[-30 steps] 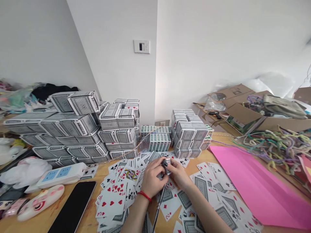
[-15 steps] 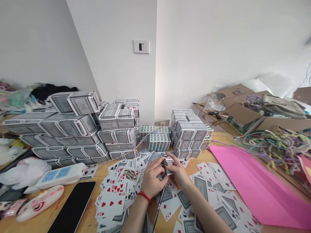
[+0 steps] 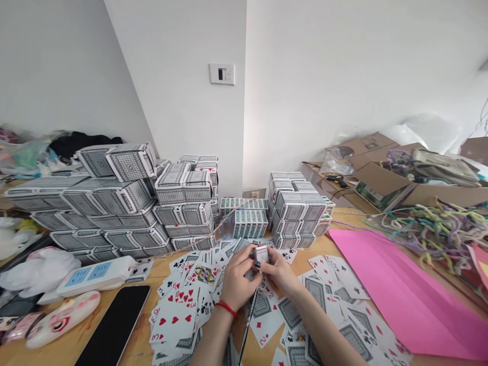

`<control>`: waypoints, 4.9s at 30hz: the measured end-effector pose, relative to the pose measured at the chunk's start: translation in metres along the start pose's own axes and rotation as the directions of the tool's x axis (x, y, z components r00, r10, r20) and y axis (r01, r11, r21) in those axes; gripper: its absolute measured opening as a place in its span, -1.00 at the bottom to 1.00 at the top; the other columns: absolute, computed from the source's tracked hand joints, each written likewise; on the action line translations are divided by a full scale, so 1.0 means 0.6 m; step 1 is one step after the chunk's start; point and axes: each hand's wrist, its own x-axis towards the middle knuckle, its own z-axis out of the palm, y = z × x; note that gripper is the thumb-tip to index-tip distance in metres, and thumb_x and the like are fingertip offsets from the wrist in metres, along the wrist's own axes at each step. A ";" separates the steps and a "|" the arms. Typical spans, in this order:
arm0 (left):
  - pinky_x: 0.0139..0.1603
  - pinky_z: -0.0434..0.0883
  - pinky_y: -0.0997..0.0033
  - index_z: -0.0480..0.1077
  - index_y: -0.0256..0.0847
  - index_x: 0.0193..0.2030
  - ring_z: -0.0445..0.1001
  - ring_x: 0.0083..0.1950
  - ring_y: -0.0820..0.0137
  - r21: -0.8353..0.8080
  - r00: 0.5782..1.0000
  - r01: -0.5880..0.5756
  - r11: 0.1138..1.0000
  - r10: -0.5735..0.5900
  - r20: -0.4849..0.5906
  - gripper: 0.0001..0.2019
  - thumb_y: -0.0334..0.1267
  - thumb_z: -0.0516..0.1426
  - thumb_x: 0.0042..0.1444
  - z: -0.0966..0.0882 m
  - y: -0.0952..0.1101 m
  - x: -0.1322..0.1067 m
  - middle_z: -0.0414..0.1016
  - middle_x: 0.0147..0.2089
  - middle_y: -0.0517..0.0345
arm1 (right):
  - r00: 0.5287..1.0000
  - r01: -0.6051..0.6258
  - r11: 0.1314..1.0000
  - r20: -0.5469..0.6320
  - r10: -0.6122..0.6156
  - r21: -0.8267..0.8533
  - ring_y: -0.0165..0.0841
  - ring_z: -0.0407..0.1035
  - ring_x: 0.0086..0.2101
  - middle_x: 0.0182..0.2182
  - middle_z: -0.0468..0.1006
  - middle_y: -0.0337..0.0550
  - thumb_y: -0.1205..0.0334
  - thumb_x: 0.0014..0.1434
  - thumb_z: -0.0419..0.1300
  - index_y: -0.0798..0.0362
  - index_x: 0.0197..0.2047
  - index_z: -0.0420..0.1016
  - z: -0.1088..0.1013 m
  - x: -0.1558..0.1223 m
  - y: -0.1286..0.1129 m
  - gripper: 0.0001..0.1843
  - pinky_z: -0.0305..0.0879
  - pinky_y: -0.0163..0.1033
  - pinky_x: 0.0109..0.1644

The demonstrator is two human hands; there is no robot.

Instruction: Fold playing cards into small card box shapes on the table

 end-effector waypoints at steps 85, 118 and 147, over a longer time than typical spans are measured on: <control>0.11 0.19 0.12 0.21 -0.11 0.03 0.21 0.11 0.24 -0.032 0.979 0.201 0.979 -0.202 -0.030 -0.44 -0.55 0.05 -0.18 0.007 -0.034 -0.002 0.27 0.05 0.07 | 0.985 0.100 0.943 -0.105 -0.139 -0.318 -0.33 0.31 -0.47 -0.40 0.52 -0.18 0.08 -0.04 0.18 -0.03 -0.20 0.52 -0.007 0.003 0.019 -0.69 0.23 -0.23 -0.37; 0.10 0.23 0.16 0.19 -0.12 0.03 0.23 0.10 0.26 -0.004 0.979 0.197 0.980 -0.197 -0.049 -0.47 -0.54 0.05 -0.15 0.009 -0.035 -0.002 0.28 0.05 0.07 | 0.999 0.045 0.957 -0.005 -0.048 -0.287 -0.40 0.28 -0.49 -0.55 0.46 -0.21 0.07 -0.08 0.21 0.07 -0.39 0.55 -0.021 0.007 0.004 -0.74 0.21 -0.29 -0.34; 0.09 0.26 0.18 0.22 -0.12 0.03 0.24 0.11 0.28 -0.019 0.979 0.202 0.979 -0.202 0.006 -0.44 -0.56 0.03 -0.18 0.007 -0.037 -0.004 0.28 0.07 0.09 | 0.989 0.047 0.902 -0.108 -0.103 -0.430 -0.37 0.29 -0.54 -0.60 0.44 -0.17 0.03 -0.05 0.17 0.12 -0.48 0.49 -0.017 0.003 0.024 -0.70 0.23 -0.29 -0.42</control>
